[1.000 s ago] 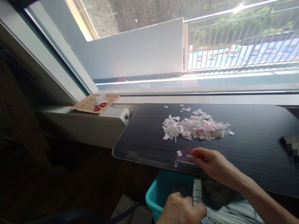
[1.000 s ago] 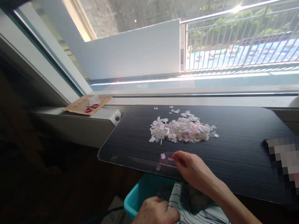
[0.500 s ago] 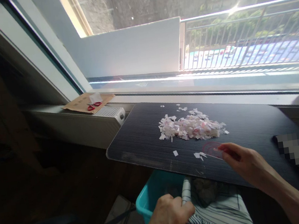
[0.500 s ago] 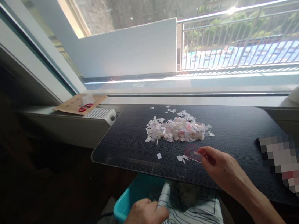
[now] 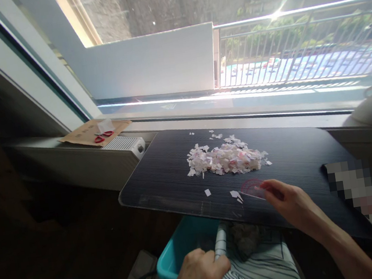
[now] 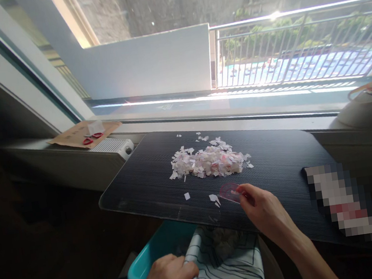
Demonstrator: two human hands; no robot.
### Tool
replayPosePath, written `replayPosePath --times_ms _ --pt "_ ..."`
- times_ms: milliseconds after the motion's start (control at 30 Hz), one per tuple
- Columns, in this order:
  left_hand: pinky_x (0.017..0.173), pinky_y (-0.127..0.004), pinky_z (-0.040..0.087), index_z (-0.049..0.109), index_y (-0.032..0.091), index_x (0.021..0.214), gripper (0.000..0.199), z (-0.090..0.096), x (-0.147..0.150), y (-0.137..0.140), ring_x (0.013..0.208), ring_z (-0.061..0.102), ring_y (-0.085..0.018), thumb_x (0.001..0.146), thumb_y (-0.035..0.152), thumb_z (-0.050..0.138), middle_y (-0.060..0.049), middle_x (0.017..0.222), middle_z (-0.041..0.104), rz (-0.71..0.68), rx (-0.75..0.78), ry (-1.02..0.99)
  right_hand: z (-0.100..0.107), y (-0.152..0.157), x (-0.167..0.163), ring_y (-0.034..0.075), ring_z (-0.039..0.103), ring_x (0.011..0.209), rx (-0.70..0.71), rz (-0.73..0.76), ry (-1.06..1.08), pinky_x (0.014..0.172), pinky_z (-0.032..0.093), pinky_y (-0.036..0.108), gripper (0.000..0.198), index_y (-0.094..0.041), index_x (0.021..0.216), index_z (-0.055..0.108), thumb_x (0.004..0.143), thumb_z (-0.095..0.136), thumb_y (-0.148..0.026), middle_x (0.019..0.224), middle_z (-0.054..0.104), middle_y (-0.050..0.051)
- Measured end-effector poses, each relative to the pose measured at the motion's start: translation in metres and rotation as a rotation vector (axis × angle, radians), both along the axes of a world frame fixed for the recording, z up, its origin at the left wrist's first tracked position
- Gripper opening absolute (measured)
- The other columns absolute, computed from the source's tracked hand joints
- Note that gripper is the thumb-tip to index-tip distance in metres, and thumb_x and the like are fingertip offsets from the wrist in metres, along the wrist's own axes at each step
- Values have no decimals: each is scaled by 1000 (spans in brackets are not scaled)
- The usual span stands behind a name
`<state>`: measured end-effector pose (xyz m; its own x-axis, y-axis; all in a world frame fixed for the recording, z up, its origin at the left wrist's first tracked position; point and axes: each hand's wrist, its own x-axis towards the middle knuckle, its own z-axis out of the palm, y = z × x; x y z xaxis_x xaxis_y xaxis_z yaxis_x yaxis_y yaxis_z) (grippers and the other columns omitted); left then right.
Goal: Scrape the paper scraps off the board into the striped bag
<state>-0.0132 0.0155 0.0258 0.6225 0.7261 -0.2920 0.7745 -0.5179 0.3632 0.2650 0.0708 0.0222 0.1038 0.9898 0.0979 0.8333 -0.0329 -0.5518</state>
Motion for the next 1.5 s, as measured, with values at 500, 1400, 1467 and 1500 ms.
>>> replayPosePath --times_ms 500,1400,1467,1500 --pt "72 -31 42 61 21 80 22 -1 4 3 78 60 -23 68 27 78 0 81 64 -5 10 31 11 -2 -15 15 64 61 -11 81 -33 57 44 23 23 -22 91 69 83 48 -29 69 70 -1" --pt "74 -30 43 60 22 83 22 -4 7 -2 81 60 -23 72 32 76 0 83 65 -23 -12 37 3 -33 -3 16 68 67 98 81 -88 62 51 23 24 -24 95 69 86 46 -28 85 75 2" --pt "73 -29 42 59 22 82 23 -4 11 -4 80 60 -23 71 32 77 0 82 64 -37 2 31 0 -41 1 16 69 68 101 74 -55 62 52 22 25 -24 95 69 86 46 -30 87 75 2" --pt "72 -30 41 58 22 82 24 -4 12 -4 80 60 -23 70 32 77 0 81 64 -41 4 31 -1 -44 3 16 70 70 102 74 -43 63 52 22 25 -24 95 69 86 46 -30 88 75 2"
